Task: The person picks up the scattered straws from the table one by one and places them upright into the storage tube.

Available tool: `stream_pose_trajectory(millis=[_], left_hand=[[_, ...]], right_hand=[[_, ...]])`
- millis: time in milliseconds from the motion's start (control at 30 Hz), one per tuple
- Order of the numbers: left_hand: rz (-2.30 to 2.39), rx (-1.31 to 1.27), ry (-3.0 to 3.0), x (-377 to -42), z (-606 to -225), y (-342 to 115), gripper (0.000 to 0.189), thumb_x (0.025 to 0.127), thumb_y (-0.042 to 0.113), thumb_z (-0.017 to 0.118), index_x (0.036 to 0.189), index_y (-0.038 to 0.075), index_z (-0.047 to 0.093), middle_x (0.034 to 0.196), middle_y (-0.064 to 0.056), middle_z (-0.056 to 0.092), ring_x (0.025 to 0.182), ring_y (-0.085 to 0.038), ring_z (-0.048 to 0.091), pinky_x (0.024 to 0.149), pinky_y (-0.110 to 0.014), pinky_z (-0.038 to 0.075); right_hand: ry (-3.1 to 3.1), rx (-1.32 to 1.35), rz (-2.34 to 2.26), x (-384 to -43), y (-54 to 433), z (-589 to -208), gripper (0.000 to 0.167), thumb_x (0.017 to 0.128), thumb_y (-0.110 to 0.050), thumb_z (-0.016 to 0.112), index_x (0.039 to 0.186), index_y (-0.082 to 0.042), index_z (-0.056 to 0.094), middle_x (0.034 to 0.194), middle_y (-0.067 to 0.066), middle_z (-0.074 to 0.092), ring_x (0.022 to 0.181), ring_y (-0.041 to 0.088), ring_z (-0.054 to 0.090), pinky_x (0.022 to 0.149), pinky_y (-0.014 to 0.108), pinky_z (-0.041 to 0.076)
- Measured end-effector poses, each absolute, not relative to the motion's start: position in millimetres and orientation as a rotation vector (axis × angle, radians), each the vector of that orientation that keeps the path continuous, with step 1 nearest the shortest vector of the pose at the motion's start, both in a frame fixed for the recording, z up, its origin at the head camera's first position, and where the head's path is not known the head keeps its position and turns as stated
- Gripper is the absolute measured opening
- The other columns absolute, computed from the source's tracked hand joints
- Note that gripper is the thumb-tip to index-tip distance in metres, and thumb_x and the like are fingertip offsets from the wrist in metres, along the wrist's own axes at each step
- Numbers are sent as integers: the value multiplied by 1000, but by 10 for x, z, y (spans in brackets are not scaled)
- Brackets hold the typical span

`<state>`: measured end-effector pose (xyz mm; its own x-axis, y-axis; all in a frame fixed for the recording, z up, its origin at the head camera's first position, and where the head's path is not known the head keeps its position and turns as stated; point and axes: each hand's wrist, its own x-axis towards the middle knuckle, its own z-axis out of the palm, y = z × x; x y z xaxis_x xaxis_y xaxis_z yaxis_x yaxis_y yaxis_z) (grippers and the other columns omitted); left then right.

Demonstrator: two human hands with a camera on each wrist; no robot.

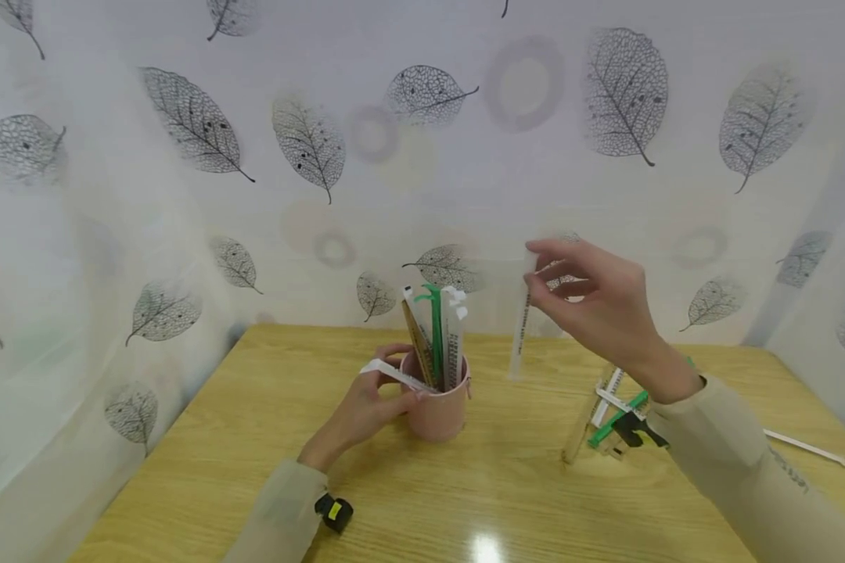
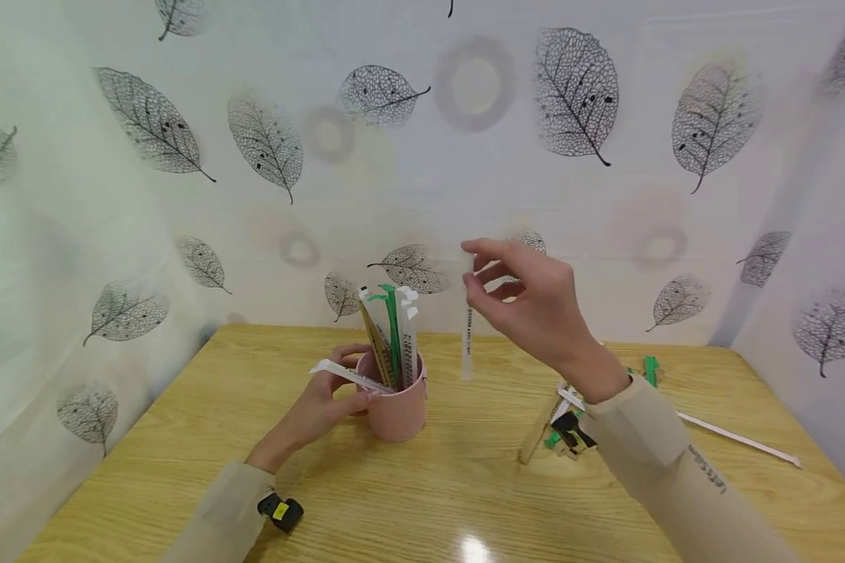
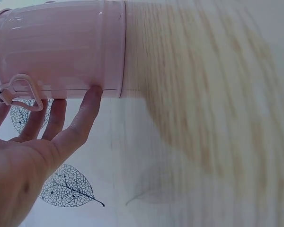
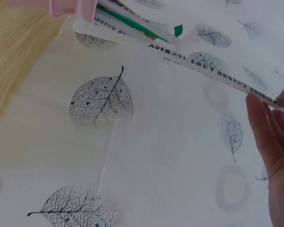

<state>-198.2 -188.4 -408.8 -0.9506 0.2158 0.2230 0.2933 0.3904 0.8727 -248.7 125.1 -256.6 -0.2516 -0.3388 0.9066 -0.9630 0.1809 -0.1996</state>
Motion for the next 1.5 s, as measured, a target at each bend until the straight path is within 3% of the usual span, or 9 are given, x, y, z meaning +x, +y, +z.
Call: stream_pose_trajectory(millis=[400, 700, 1167, 1500], left_hand=[[-1637, -476, -2559, -1992, -4094, -1890, 67, 90, 20, 75, 148, 24, 43, 139, -7, 58, 125, -29, 58, 108, -51, 50], [-1638, -492, -2548, -1998, -4096, -1892, 67, 90, 19, 75, 149, 22, 43, 140, -8, 57, 127, -29, 57, 110, -53, 48], [-1656, -489, -2519, -2012, -4091, -1889, 65, 90, 17, 77, 147, 20, 47, 149, -5, 51, 130, -30, 55, 110, -56, 48], [-1686, -395, -2576, -1989, -4082, -1866, 67, 90, 22, 78, 147, 30, 43, 153, -7, 48, 129, -38, 57, 104, -49, 54]], right_hand=[[-1610, 1215, 1246, -2443, 822, -2603, 38, 79, 18, 70, 115, 10, 68, 93, 21, 72, 86, -1, 72, 68, 18, 62], [-1679, 1249, 1103, -2521, 718, -2801, 36, 82, 11, 73, 117, 6, 68, 92, 16, 72, 79, 25, 77, 68, 17, 61], [-1822, 1294, 1125, -2648, 655, -3201, 37, 79, 16, 75, 114, 5, 69, 102, 15, 74, 81, 24, 76, 66, 20, 62], [-1900, 1331, 1110, -2641, 652, -3413, 32, 80, 15, 76, 111, 6, 70, 102, 16, 72, 77, 24, 75, 64, 22, 63]])
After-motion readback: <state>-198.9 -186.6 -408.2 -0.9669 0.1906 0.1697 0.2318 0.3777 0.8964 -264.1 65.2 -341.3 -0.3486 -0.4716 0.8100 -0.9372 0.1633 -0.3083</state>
